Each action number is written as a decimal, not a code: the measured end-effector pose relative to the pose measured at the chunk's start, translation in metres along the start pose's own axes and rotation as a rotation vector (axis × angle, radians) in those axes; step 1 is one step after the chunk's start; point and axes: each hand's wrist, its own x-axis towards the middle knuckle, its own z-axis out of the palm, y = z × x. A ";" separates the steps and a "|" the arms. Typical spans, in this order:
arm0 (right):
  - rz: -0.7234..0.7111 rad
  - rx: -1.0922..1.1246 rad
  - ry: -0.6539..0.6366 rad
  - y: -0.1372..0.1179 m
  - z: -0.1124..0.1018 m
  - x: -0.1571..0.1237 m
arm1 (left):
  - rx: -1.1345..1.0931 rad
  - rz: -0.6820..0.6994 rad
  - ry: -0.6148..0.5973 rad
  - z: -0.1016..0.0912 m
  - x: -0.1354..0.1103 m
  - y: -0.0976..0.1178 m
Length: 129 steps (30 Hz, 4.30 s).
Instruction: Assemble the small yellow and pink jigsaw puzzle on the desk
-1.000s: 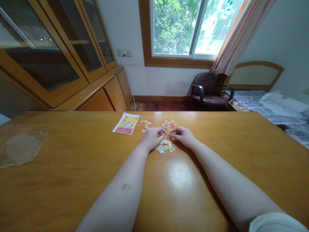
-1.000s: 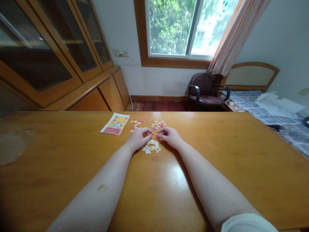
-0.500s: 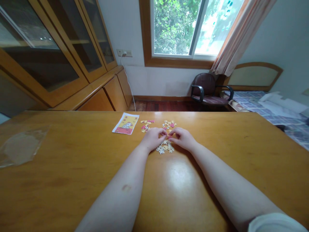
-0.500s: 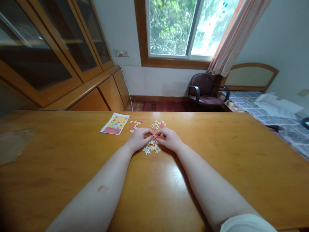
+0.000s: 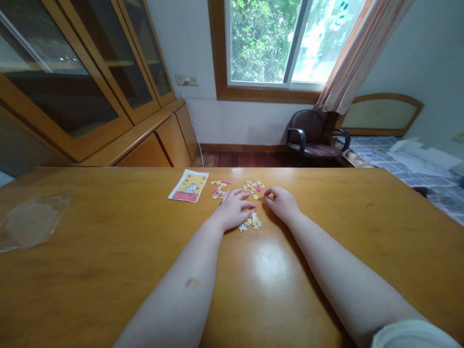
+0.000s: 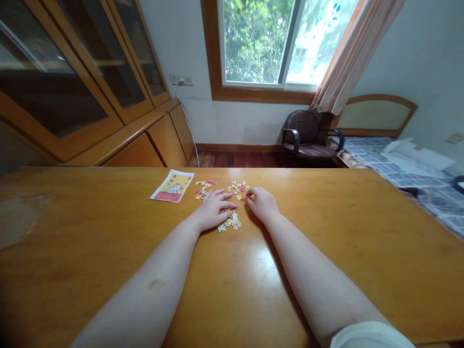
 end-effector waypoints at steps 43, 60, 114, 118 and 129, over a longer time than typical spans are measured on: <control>-0.411 0.073 0.039 -0.014 0.001 -0.010 | -0.035 -0.077 0.345 -0.003 0.005 -0.006; -0.268 -0.068 -0.075 -0.002 0.009 -0.004 | 0.091 -0.278 0.337 0.003 0.007 -0.017; -0.309 -0.035 -0.263 -0.019 0.000 -0.009 | 0.099 -0.247 0.304 -0.001 0.006 -0.010; -0.355 -0.022 -0.253 -0.019 0.001 -0.009 | 0.095 -0.135 0.312 0.001 0.004 -0.008; -0.332 0.073 -0.010 -0.004 0.006 -0.004 | 0.062 -0.070 0.234 0.001 0.005 -0.009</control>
